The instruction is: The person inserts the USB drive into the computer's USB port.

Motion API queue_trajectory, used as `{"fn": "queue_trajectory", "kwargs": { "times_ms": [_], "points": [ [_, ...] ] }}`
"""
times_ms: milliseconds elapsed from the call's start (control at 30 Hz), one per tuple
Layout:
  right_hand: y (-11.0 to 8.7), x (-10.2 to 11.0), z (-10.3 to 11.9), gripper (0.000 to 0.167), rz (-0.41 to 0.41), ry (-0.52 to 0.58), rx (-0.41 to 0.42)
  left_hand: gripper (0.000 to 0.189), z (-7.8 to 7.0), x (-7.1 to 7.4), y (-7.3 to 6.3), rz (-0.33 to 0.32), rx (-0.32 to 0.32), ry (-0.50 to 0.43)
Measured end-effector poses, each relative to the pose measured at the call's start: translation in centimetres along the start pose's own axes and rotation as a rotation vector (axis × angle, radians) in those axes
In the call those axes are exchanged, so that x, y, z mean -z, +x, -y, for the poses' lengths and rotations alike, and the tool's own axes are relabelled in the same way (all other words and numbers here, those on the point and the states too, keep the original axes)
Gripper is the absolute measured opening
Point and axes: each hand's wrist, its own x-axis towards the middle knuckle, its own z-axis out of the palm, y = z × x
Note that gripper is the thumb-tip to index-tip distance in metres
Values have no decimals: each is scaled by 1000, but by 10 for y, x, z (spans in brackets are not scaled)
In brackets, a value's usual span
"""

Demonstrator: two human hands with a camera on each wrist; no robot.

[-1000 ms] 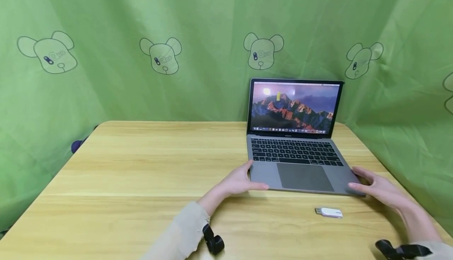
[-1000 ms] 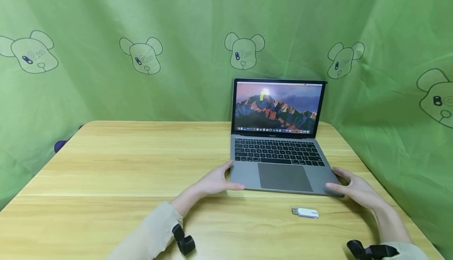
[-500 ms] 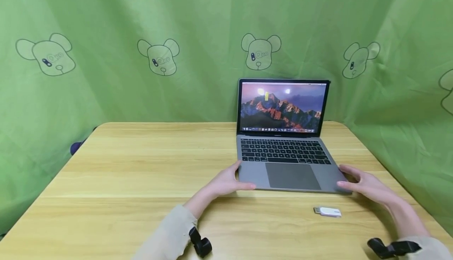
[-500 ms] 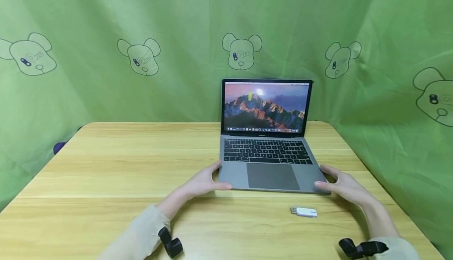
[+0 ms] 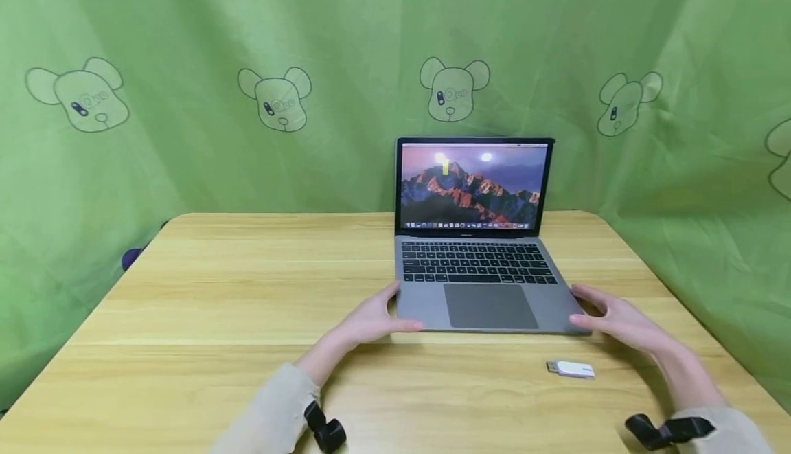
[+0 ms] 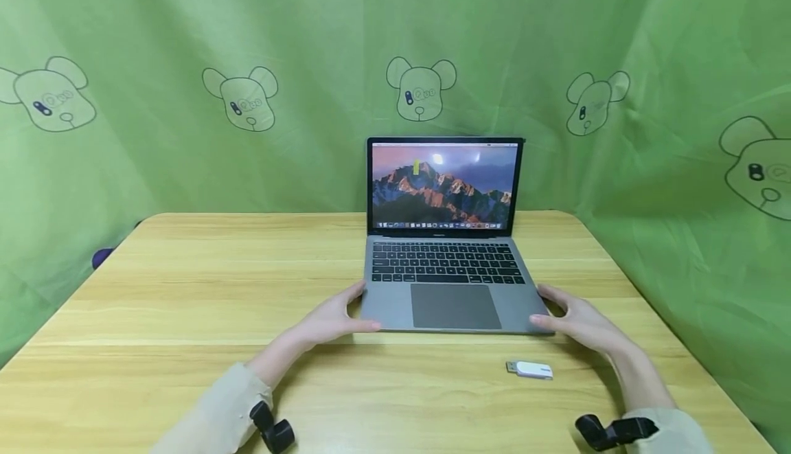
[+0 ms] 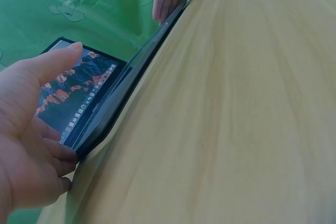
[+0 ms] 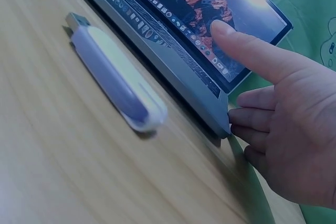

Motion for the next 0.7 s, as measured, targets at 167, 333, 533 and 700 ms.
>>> {"fn": "queue_trajectory", "kwargs": {
  "times_ms": [167,333,533,700],
  "points": [
    [-2,2,0,75,10,13,26,99,1,-2,0,-7,-6,-10],
    [-4,4,-2,76,18,4,37,100,0,-5,0,-23,4,-25],
    [-4,6,-4,79,27,3,34,100,-3,-6,0,-33,19,-48],
    [-5,7,-5,79,37,4,50,102,-2,-7,0,-42,28,-64]
  ]
}}
